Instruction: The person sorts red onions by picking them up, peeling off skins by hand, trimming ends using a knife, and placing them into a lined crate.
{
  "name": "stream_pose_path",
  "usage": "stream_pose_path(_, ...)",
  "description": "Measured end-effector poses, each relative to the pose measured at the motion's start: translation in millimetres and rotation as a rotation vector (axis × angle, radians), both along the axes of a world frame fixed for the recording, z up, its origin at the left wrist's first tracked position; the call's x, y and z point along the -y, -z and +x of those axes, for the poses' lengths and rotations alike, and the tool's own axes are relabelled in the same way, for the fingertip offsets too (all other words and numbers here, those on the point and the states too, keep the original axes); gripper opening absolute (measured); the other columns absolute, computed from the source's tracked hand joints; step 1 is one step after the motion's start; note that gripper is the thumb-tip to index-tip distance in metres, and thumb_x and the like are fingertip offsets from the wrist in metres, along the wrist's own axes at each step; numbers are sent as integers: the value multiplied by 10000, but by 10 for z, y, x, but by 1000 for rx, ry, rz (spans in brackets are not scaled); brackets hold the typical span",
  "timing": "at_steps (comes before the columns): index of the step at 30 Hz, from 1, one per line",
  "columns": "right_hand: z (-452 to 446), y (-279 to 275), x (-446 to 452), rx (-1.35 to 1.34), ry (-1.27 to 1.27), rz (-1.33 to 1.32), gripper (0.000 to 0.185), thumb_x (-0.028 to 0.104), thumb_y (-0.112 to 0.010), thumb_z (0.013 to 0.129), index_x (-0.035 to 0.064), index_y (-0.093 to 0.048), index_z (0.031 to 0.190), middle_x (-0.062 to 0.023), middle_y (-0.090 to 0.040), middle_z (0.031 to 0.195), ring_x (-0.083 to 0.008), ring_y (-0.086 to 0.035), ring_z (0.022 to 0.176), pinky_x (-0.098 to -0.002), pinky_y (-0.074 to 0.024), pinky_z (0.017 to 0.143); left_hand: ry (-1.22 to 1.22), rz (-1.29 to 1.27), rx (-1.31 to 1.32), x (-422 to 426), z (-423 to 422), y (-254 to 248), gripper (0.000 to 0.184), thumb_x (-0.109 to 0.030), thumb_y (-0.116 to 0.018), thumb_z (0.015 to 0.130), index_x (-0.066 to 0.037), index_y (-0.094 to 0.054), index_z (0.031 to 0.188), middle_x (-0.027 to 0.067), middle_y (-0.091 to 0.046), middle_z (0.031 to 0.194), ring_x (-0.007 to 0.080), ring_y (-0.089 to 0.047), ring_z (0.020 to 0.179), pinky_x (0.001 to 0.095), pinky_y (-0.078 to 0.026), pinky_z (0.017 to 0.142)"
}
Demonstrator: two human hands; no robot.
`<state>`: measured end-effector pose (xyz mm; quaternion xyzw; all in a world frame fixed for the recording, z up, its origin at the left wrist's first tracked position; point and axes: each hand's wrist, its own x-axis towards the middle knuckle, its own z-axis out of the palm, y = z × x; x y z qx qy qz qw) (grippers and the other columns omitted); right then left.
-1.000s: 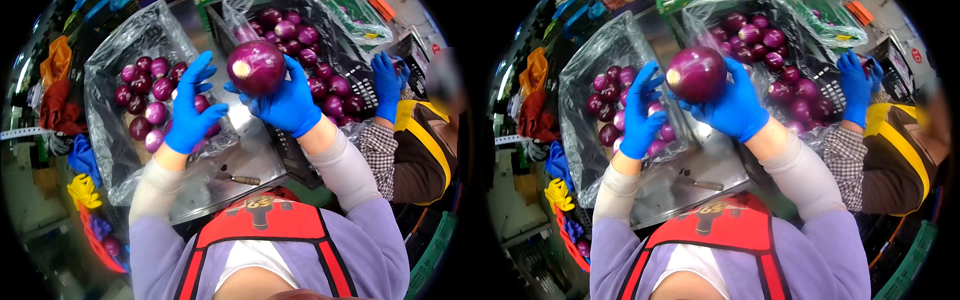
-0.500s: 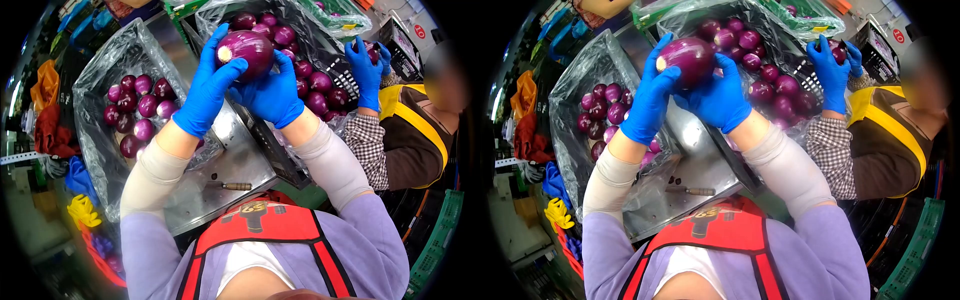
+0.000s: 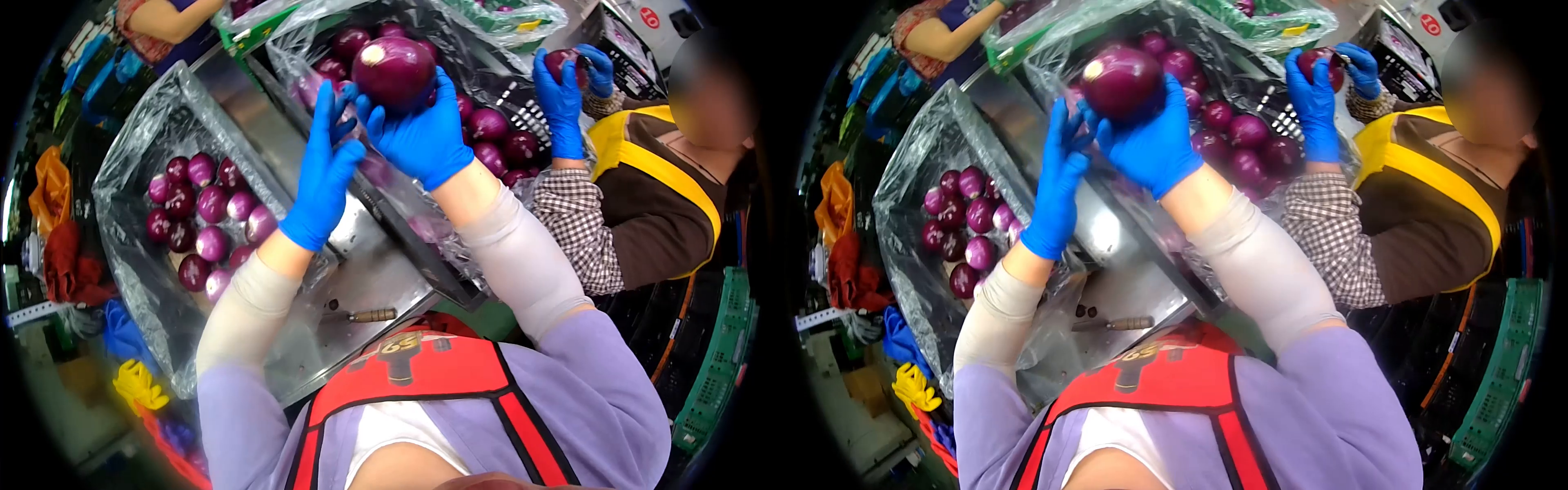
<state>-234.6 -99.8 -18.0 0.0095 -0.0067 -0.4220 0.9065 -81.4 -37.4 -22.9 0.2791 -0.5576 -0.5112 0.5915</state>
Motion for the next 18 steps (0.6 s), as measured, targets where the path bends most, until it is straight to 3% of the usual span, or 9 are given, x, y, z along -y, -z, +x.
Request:
stream_pose_path(2, -212, 13, 168, -21, 108, 10, 725, 624, -486, 769, 117, -479, 1287, -179, -536, 1213, -331, -587, 971, -365, -543, 686, -29, -81, 414, -33, 41, 78, 807, -240, -653, 851, -48, -187, 1480, 130, -306, 1490, 235, -368, 1330, 370, -295, 1081)
stream_pose_path(3, -338, 103, 297, -47, 185, 21, 712, 620, -483, 768, 122, -486, 1277, -176, -537, 1203, -332, -584, 973, -365, -544, 678, -84, -223, 498, -10, 31, 98, 683, -197, -679, 810, -71, -375, 1410, 134, -420, 1419, 262, -437, 1277, 372, -343, 1052)
stream_pose_path(4, -427, 136, 398, -70, 259, 34, 700, 617, -481, 767, 128, -493, 1267, -172, -539, 1193, -333, -581, 976, -365, -545, 670, -79, -229, 494, -4, 47, 103, 683, -197, -679, 810, -71, -375, 1410, 134, -420, 1419, 262, -437, 1277, 372, -343, 1052)
stream_pose_path(6, -608, 201, 510, -159, 433, 149, 640, 615, -470, 770, 170, -516, 1228, -116, -540, 1204, -311, -584, 974, -389, -551, 675, -43, -367, 903, -18, 94, 114, 517, -192, -687, 778, -114, -547, 1269, 128, -550, 1273, 313, -513, 1174, 393, -404, 998)
stream_pose_path(7, -685, 258, 619, -206, 520, 141, 690, 600, -495, 758, 150, -461, 1280, -144, -505, 1253, -354, -553, 1032, -394, -538, 697, -111, -468, 935, -33, 50, 91, 422, -207, -699, 745, -147, -626, 1156, 105, -625, 1126, 357, -544, 1085, 418, -446, 940)
stream_pose_path(14, -827, 55, 1305, -386, 771, 138, 611, 513, -503, 791, 185, -442, 1303, -126, -477, 1309, -386, -505, 1108, -439, -520, 769, -81, -474, 1009, -14, 32, 142, 369, -225, -682, 763, -116, -652, 1115, 71, -670, 1060, 326, -583, 1047, 412, -404, 993)
stream_pose_path(15, -934, 265, 1690, -324, 779, 21, 564, 506, -509, 813, 205, -457, 1287, -84, -455, 1333, -328, -491, 1126, -456, -506, 817, -85, -490, 1014, -7, 31, 140, 374, -231, -691, 757, -118, -653, 1111, 72, -671, 1059, 322, -587, 1044, 411, -409, 988)
stream_pose_path(17, -1237, 471, 2351, -70, 667, -701, 450, 330, -594, 807, 120, -513, 1196, -56, -512, 1166, -242, -525, 1024, -396, -484, 836, -104, -490, 1022, 3, 42, 140, 379, -236, -700, 750, -120, -654, 1108, 73, -671, 1058, 317, -590, 1040, 411, -415, 984)
stream_pose_path(18, -1486, 510, 2604, 50, 536, -833, 376, 255, -617, 800, 76, -547, 1123, -66, -556, 1049, -232, -553, 949, -361, -483, 802, -90, -485, 1009, 18, 49, 137, 379, -240, -706, 743, -124, -656, 1101, 73, -672, 1050, 315, -592, 1037, 409, -422, 977)
